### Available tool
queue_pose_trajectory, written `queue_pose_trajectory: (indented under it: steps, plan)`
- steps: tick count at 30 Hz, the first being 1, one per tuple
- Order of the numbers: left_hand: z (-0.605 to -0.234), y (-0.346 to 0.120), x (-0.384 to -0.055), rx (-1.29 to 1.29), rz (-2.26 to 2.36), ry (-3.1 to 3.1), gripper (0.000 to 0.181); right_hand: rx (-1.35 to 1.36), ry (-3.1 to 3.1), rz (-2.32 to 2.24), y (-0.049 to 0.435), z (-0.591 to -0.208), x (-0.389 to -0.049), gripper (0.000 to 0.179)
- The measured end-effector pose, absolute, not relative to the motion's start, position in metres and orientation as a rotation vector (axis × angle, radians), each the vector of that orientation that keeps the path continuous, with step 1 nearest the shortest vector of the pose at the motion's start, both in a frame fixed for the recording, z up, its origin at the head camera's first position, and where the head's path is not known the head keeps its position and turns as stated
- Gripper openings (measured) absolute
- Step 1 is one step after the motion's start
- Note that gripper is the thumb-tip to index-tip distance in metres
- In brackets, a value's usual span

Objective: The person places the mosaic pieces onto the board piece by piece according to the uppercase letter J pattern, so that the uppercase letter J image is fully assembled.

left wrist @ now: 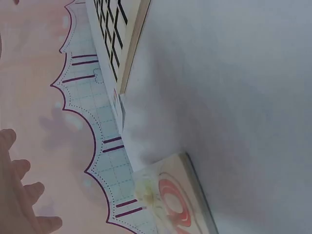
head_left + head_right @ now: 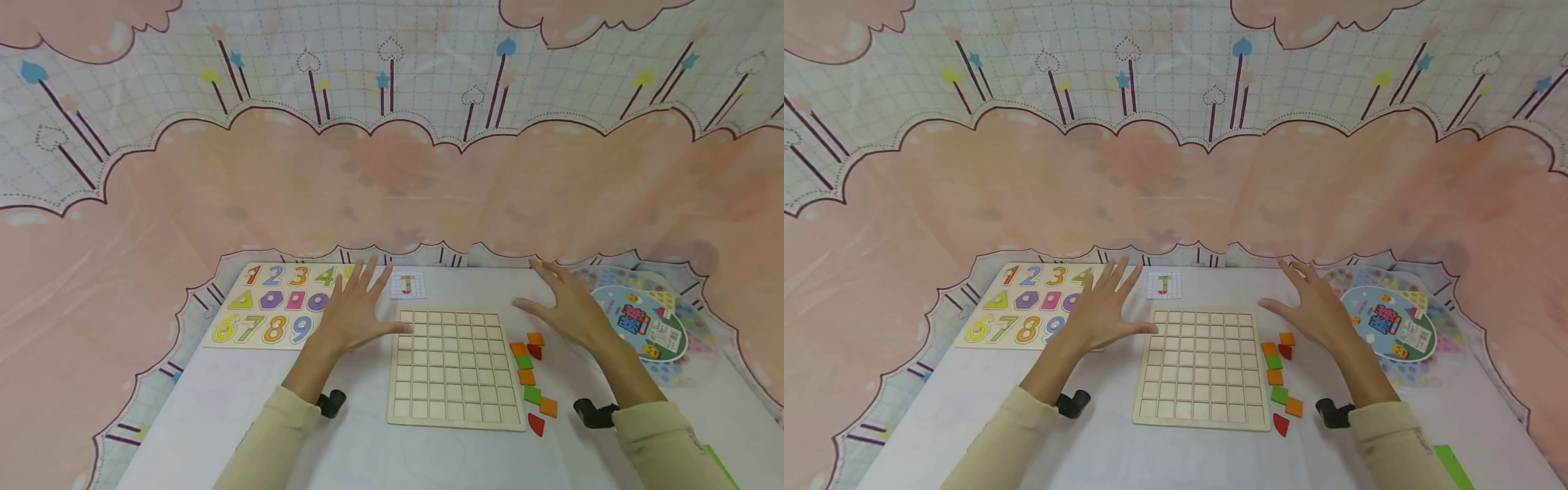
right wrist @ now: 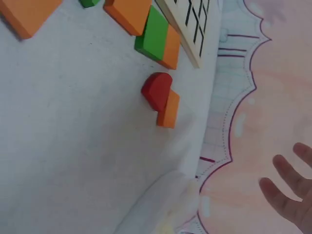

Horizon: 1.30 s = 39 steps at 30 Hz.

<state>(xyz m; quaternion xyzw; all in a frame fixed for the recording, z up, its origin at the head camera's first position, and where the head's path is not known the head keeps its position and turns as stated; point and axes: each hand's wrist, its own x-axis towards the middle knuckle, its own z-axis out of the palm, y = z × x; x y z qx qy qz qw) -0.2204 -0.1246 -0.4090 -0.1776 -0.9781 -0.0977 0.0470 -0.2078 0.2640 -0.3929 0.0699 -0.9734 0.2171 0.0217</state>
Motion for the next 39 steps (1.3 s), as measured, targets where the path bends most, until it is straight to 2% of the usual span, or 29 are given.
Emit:
queue_pose_trajectory:
  steps: [10,20,29,39]
  plan:
    - [-0.434,-0.123,-0.201,-0.65,-0.577,-3.14,0.119,0.178,-3.078,1.0,0.273,-0.42,-0.198,0.084]
    - [-0.451,-0.123,-0.191,-0.733,-0.828,-3.251,0.122,0.263,-3.166,0.987,0.277,-0.443,-0.192,0.064]
    - [-0.454,-0.127,-0.171,-0.772,-0.891,-3.339,0.122,0.337,-3.143,1.048,0.281,-0.454,-0.19,0.044]
    - [-0.45,-0.131,-0.162,-0.915,-0.848,-3.349,0.116,0.35,-3.161,0.983,0.283,-0.452,-0.195,0.033]
